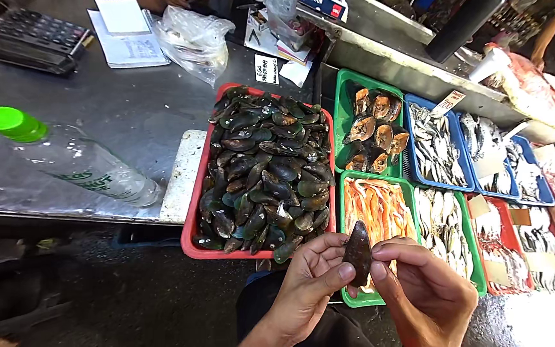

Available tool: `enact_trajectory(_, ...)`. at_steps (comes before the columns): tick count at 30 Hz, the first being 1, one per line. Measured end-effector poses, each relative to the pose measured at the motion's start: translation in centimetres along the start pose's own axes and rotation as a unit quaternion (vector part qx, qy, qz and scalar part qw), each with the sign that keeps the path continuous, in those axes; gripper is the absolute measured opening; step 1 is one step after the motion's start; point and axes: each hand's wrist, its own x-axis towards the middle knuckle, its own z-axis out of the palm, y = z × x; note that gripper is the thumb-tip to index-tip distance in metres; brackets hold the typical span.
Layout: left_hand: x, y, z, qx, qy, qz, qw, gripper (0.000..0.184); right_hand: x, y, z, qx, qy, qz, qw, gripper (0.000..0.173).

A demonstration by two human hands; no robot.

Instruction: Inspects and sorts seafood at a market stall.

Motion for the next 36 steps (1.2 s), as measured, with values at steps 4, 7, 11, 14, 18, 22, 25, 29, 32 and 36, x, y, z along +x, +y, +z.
enact_trajectory(4,0.0,0.0,-0.1,-0.045,-0.033,-0.047,0.997,0.027,-0.1,-0.1,0.1,-0.008,0.002,-0.002,1.000,0.011)
enact_trajectory(7,0.0,-0.1,-0.3,-0.070,-0.049,-0.065,0.994,0.026,-0.1,-0.1,0.1,-0.013,0.002,-0.002,1.000,0.011)
enact_trajectory(11,0.0,0.0,-0.3,-0.060,-0.051,-0.070,0.994,0.026,-0.1,-0.2,0.1,-0.017,-0.002,-0.006,1.000,0.012)
enact_trajectory(14,0.0,0.1,-0.4,-0.061,-0.053,-0.076,0.994,0.025,0.0,-0.2,0.1,-0.022,-0.003,-0.003,1.000,0.012)
enact_trajectory(18,0.1,0.0,-0.6,-0.069,-0.071,-0.086,0.991,0.025,0.0,-0.4,0.1,-0.030,-0.014,0.004,0.999,0.013)
enact_trajectory(22,0.1,-0.1,-0.8,-0.081,-0.087,-0.091,0.989,0.022,0.0,-0.7,0.2,-0.030,-0.016,0.013,0.999,0.014)
enact_trajectory(25,0.1,0.0,-1.0,-0.071,-0.086,-0.092,0.990,0.023,0.1,-0.8,0.2,-0.028,-0.016,0.017,0.999,0.014)
enact_trajectory(29,0.1,0.1,-1.3,-0.052,-0.082,-0.088,0.991,0.024,0.3,-0.9,0.1,-0.011,-0.018,0.027,0.999,0.014)
enact_trajectory(32,0.0,0.1,-1.4,-0.052,-0.076,-0.090,0.992,0.025,0.3,-0.9,0.1,-0.008,-0.020,0.029,0.999,0.014)
enact_trajectory(36,0.1,0.3,-1.5,-0.027,-0.079,-0.081,0.993,0.025,0.4,-0.8,-0.1,-0.014,-0.031,0.029,0.999,0.014)
